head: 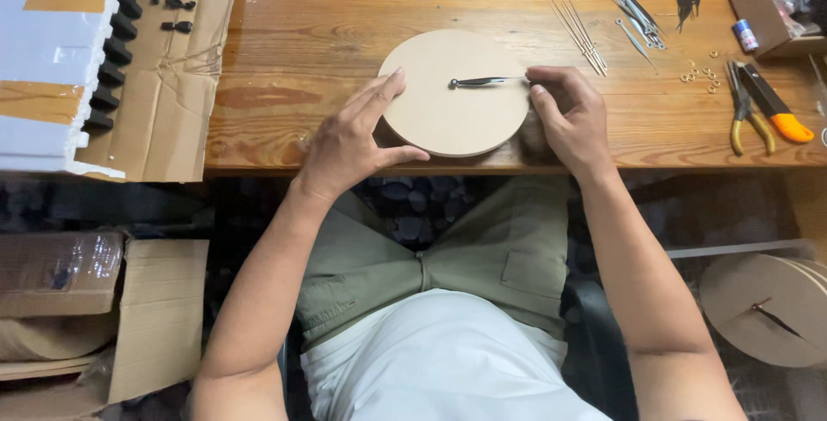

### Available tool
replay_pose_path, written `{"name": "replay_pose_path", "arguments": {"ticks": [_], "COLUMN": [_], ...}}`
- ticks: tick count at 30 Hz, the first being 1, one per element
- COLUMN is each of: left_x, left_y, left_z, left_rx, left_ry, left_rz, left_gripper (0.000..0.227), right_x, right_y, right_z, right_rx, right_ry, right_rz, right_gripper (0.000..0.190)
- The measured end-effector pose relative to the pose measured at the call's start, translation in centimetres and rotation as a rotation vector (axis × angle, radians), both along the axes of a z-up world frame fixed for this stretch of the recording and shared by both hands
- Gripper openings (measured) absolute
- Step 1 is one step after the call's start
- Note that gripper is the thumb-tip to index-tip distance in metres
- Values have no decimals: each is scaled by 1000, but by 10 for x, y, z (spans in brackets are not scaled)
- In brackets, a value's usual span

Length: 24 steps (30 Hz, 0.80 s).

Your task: The person assembles a clock by attaching the hands to a round wooden face using a small metal tool. They then use a magnet to test the movement of the hands and a feather duster to clean the surface before placing the finished clock into a white plastic crate.

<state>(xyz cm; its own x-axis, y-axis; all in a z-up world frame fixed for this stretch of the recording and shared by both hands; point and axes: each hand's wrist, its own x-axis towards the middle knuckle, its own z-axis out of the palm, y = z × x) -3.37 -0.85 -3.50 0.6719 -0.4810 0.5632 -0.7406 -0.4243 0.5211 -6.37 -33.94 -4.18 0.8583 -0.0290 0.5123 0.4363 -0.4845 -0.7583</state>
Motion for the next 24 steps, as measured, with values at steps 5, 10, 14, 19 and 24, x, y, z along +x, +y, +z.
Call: {"name": "replay_pose_path", "arguments": {"ticks": [5,10,14,19,24], "left_x": [-6,-1,38,56,70], "left_y": [-2,-19,-66,-123,-139], "left_z": [7,29,22,24,13], "left_rx": [87,201,127,189,274], "left_ry": [15,62,-51,28,156], "left_rz": [-24,-27,-88,-94,-69], "left_gripper": [100,104,54,44,35], "right_x": [0,2,11,17,24], "right_y": [1,-2,-7,-5,-5], "right_z": [0,-5,-10,-9,-14], "right_rx": [21,182,216,248,287], "right_ry": [9,55,164,253,332], "right_rz": [-18,-29,-48,-113,-178], "right_gripper": [22,21,20,20,18]}}
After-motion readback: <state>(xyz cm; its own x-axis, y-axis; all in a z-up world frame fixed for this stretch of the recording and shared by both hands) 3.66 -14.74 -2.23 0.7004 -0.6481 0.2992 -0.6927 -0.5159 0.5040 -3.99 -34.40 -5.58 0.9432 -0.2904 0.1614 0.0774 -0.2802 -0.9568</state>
